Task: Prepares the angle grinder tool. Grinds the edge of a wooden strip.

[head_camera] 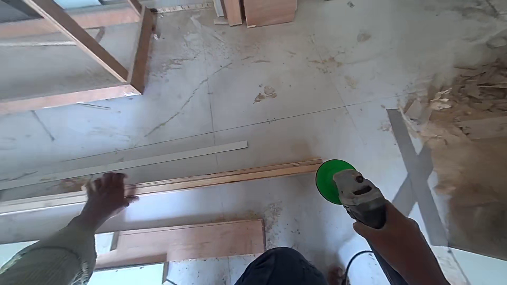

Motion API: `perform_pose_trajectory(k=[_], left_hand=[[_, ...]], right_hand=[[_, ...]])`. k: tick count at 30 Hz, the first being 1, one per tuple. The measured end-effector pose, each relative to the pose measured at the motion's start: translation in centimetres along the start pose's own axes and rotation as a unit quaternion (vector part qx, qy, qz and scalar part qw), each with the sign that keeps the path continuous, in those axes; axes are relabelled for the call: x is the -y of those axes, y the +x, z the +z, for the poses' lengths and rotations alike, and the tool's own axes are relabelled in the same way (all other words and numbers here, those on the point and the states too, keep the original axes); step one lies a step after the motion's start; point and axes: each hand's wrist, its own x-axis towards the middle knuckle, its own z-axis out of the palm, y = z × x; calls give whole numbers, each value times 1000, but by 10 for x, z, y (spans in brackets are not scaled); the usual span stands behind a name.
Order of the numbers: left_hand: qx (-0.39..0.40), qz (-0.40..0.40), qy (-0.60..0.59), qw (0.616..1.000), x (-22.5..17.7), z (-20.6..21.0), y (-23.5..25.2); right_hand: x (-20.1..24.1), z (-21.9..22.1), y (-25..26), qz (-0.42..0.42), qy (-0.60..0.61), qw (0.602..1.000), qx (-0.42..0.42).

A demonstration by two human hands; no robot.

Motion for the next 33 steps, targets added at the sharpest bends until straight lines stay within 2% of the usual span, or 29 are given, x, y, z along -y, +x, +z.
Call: perform_pose_trajectory(k=[4,6,8,12,17,26,33], left_hand=[[13,172,-37,984,-78,-21,5],[37,204,-47,977,-114,-14,13],[20,214,-59,975,-125,4,17],[-83,235,-67,966,-118,28,18],[-133,256,-80,954,-113,39,20],[-150,271,-75,948,-109,44,24],[-161,280,-79,943,-108,45,27]], right_hand=[[65,37,-12,-54,-53,992,101],[104,54,-17,-72,-79,981,163],[137,71,-23,-87,-97,968,212],[172,93,-24,-100,-115,953,261],[166,86,-15,-58,-136,955,257],[119,60,5,6,-131,968,213],[89,44,14,25,-119,976,183]])
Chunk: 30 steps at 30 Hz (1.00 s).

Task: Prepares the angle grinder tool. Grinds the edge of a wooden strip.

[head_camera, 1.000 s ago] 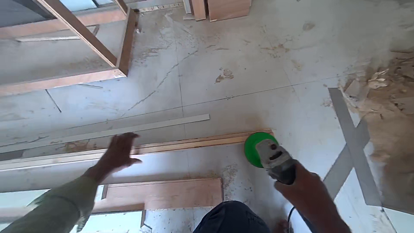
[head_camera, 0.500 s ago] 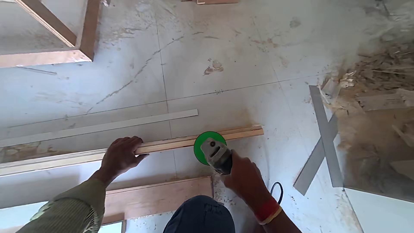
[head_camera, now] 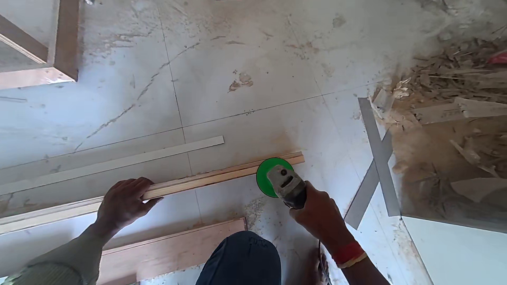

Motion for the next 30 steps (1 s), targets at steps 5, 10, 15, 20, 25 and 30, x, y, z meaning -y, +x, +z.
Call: perform_pose_trajectory(k=[5,10,15,20,25,30], left_hand=[[-6,5,-9,1000,0,-1,0],[17,-3,-2,1000,-3,-4,1],[42,-15,10,999,-5,-7,2],[28,-12,7,1000,-3,-4,2],[26,-17,-5,1000,-6,-6,0],[19,-12,1,1000,-2,-2,-1]], right_hand=[[-21,-4,6,16,23,999,-38],[-53,-11,12,2,66,994,-86],[-18,-1,0,-47,48,995,-74],[58,22,-12,-117,5,992,45],[67,19,-10,-87,-22,992,92],[45,10,-6,-44,-32,996,72]])
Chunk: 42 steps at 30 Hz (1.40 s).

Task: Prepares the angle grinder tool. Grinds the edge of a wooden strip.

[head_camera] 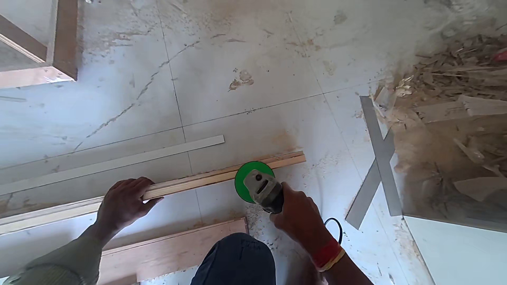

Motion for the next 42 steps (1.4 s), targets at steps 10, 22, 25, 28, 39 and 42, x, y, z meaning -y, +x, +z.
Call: perform_pose_trajectory(k=[10,22,25,28,39,42], left_hand=[[-21,13,-1,1000,2,3,-1],[-4,1,-18,1000,1,0,0],[-17,-1,-17,1000,-1,1,-1],[-11,7,3,1000,-2,-2,0],[3,-8,-1,1000,-7,-5,0],[-8,-3,1,1000,-3,-3,0]], right_hand=[[-41,-13,2,47,26,997,-48],[-102,-19,10,74,96,984,-132],[-114,-22,8,76,110,980,-147],[-130,-19,7,57,120,970,-204],[26,11,-2,-74,21,997,-13],[44,14,0,-77,-1,997,17]])
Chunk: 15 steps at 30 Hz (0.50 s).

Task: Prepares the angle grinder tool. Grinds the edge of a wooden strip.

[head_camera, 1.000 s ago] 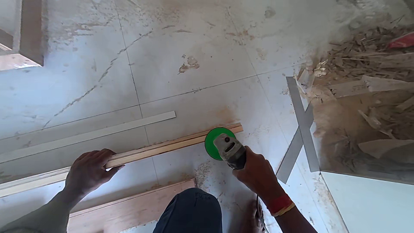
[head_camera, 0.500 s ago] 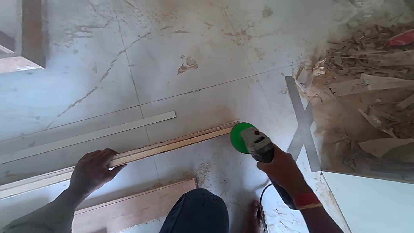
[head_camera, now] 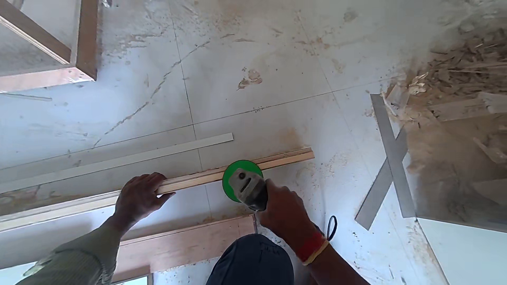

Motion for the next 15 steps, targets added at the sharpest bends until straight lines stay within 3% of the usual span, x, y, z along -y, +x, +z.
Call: perform_pose_trajectory(k=[15], left_hand=[[-3,-15,-20,1000,0,3,-2]], right_hand=[[-63,-20,-4,89,11,994,-54]])
